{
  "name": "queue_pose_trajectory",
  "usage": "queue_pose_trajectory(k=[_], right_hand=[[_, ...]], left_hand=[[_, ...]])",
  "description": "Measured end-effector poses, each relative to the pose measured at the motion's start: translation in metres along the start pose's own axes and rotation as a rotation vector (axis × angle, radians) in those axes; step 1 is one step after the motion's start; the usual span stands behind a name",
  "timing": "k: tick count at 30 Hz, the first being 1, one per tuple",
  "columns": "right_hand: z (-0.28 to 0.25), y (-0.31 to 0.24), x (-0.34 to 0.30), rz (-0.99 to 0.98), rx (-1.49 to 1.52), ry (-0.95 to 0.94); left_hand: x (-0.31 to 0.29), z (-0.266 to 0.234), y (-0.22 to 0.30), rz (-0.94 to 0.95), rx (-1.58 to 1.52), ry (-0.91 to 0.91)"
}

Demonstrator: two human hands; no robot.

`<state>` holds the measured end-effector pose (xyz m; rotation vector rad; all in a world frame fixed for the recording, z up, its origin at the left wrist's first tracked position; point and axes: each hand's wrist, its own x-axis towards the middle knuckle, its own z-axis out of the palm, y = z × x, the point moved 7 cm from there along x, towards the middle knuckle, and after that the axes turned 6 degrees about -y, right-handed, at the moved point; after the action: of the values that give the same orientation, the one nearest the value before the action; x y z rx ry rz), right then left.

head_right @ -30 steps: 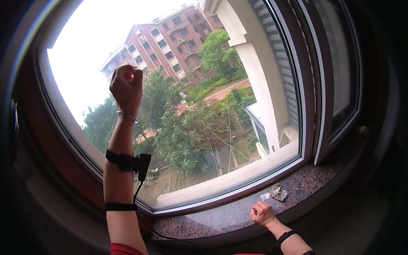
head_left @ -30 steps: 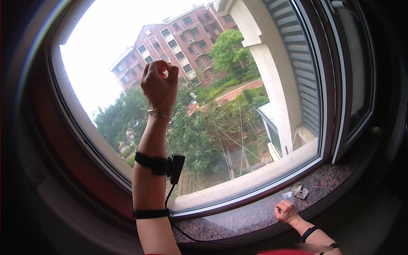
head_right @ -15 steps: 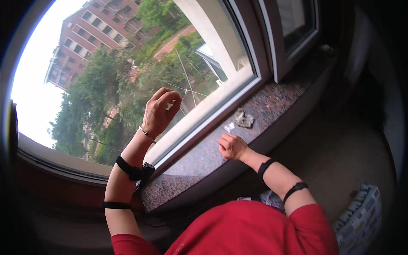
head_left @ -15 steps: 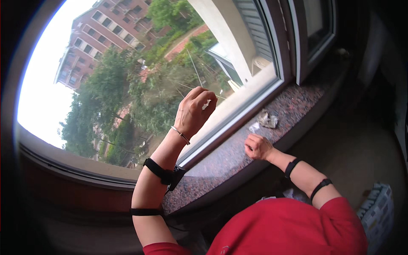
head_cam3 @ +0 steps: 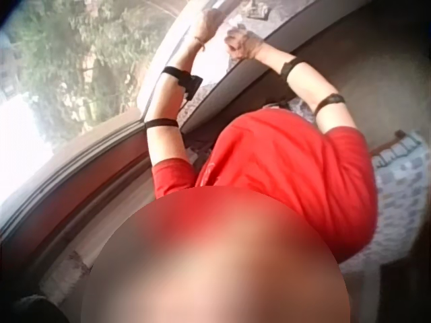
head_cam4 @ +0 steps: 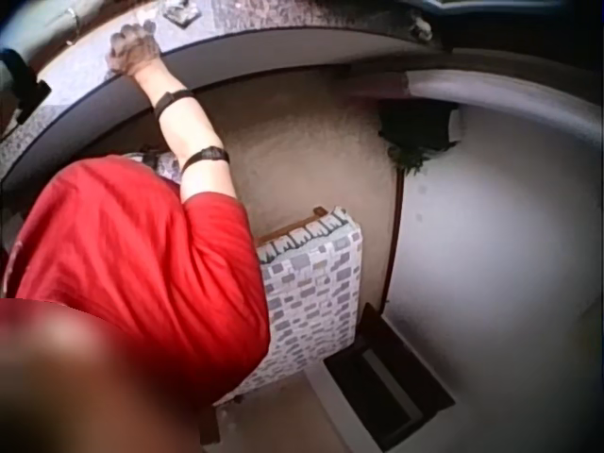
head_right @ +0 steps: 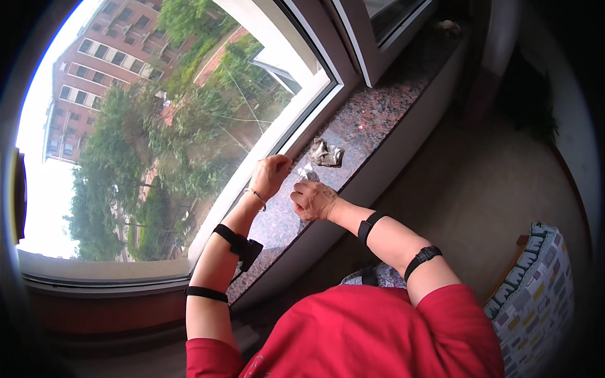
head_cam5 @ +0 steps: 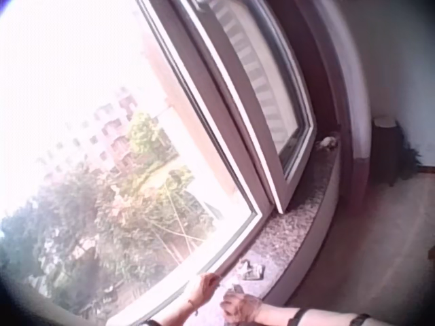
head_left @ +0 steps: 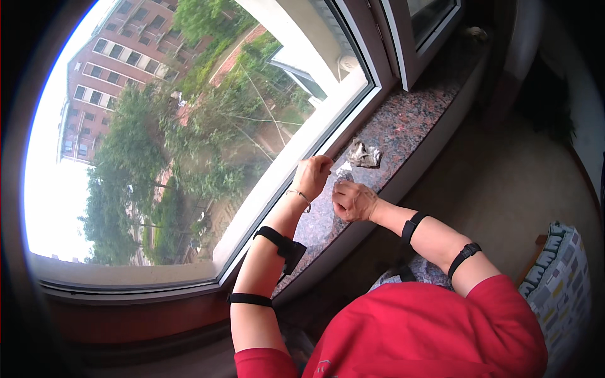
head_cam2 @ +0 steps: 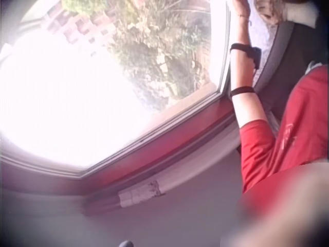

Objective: The person cleans a window pane and the surrounding frame using a cloth.

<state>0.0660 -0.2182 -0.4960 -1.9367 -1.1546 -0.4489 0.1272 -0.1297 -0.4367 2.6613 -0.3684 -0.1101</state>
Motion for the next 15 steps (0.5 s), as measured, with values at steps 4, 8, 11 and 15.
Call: queue_pose_trajectory(k=[4, 8, 11, 15], right_hand=[[0.002, -0.005, 0.0, -0.007, 0.019, 0.017], [0.002, -0.004, -0.001, 0.007, 0.007, 0.021], [0.003, 0.0, -0.001, 0.016, -0.006, 0.017], [0.001, 0.007, 0.005, 0.004, -0.015, 0.018]], left_hand=[[-0.007, 0.008, -0.01, -0.062, -0.163, -0.025], [-0.01, 0.007, -0.012, -0.065, -0.202, -0.007], [-0.008, 0.006, -0.011, -0.114, -0.296, -0.002], [0.0, -0.002, -0.015, -0.169, -0.222, 0.002]])
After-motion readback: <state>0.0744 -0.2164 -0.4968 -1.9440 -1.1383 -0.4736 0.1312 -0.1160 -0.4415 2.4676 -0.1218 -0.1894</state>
